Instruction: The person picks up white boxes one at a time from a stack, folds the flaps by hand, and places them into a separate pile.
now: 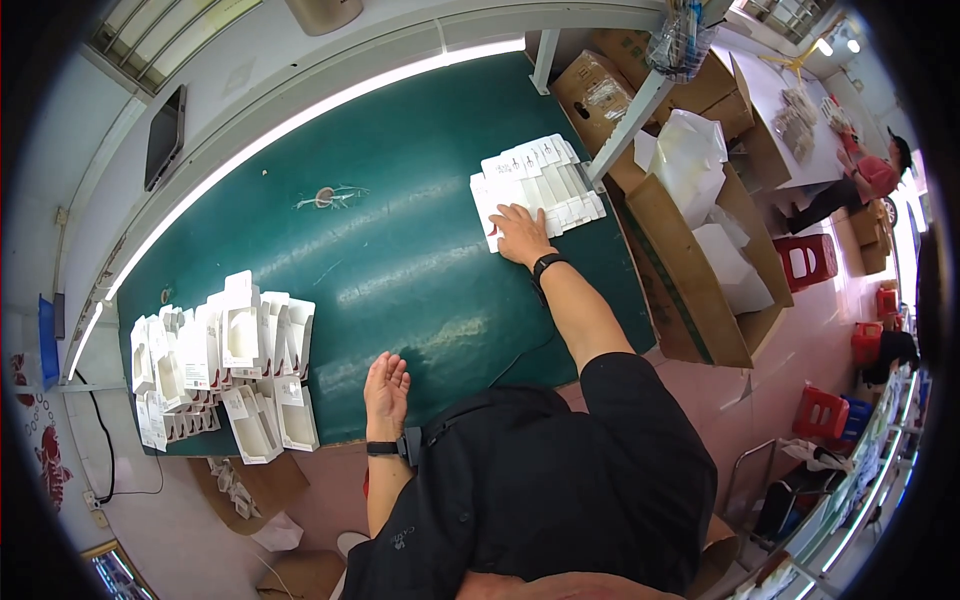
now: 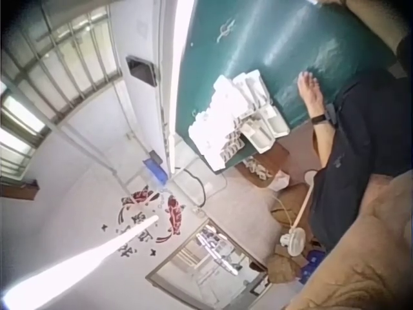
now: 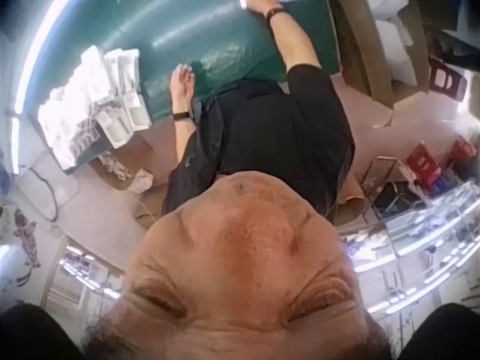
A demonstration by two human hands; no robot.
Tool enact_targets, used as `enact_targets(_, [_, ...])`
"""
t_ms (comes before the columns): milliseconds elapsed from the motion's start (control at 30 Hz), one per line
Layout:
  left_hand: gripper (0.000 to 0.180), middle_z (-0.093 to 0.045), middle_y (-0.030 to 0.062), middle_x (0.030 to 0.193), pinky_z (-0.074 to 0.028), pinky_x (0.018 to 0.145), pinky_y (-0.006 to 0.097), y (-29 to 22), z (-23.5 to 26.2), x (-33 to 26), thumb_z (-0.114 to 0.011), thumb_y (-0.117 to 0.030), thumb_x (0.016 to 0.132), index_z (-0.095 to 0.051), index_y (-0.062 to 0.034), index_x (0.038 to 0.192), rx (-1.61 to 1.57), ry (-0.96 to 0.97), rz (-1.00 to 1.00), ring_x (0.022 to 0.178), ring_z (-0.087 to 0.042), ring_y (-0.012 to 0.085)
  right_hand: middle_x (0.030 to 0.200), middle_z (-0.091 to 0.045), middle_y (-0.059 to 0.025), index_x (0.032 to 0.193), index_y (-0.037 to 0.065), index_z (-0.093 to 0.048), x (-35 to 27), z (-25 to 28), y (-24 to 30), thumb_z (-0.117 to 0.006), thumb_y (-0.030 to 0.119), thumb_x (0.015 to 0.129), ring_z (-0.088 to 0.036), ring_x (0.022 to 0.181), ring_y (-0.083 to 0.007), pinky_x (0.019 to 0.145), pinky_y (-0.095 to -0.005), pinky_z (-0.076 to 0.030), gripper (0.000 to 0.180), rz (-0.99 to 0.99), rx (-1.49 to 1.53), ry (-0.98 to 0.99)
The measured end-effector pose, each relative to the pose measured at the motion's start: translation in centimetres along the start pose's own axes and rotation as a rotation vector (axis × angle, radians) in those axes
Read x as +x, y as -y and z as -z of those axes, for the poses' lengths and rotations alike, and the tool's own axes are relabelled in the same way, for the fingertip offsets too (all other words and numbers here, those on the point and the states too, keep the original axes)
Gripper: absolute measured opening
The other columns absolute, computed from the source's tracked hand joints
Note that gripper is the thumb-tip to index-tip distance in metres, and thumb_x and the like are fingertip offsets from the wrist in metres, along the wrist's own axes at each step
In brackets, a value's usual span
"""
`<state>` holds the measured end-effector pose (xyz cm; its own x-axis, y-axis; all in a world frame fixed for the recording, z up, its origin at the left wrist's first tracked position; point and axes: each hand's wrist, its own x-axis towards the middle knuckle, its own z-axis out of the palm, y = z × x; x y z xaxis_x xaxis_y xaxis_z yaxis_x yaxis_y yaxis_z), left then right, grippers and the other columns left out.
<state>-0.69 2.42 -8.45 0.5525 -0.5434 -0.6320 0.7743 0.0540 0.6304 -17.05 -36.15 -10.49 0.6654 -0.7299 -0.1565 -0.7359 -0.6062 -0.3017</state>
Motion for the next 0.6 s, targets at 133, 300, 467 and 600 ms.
enact_targets(133, [0.028,-0.069,0.0041,0.106,-0.055,0.079,0.031,0.1,0.0,-0.1,-0.061,-0.026,0.1,-0.059,-0.0075,0.122,-0.001,-0.002,-0.005,0.098,-0.066,0.0173,0.156,-0.038,-0.001,0.139,0.023,-0.053,0.1,0.1,-0.8,-0.059,0.019,0.088,-0.029,0.147,-0.0238,0.117,-0.0667,-0.017,0.052,-0.007,0.02,0.009])
enact_targets(300, [0.029,-0.068,0.0041,0.105,-0.055,0.079,0.031,0.0,0.0,-0.6,-0.061,-0.026,0.1,-0.059,-0.0072,0.122,-0.002,-0.024,-0.012,0.098,-0.066,0.0174,0.155,-0.039,0.0,0.139,0.023,-0.054,0.5,0.3,-1.7,-0.06,0.02,0.087,-0.029,0.147,-0.023,0.117,-0.0666,-0.018,0.052,-0.007,0.03,-0.004])
enact_targets(467, [0.029,-0.068,0.0038,0.105,-0.055,0.079,0.031,0.1,0.3,-1.0,-0.062,-0.026,0.1,-0.06,-0.0074,0.122,-0.017,-0.043,-0.019,0.098,-0.066,0.0172,0.155,-0.04,0.0004,0.138,0.022,-0.054,0.4,0.3,-1.4,-0.061,0.019,0.087,-0.03,0.146,-0.0228,0.117,-0.0668,-0.019,0.052,0.008,0.022,-0.013])
enact_targets(600, [0.027,-0.068,0.0033,0.105,-0.054,0.079,0.031,0.0,0.3,-1.1,-0.062,-0.025,0.1,-0.061,-0.008,0.121,-0.03,-0.023,-0.039,0.098,-0.066,0.0169,0.154,-0.04,-0.0003,0.138,0.021,-0.054,0.2,0.4,-1.8,-0.061,0.02,0.087,-0.03,0.146,-0.0231,0.116,-0.0673,-0.019,0.051,0.027,0.031,-0.012])
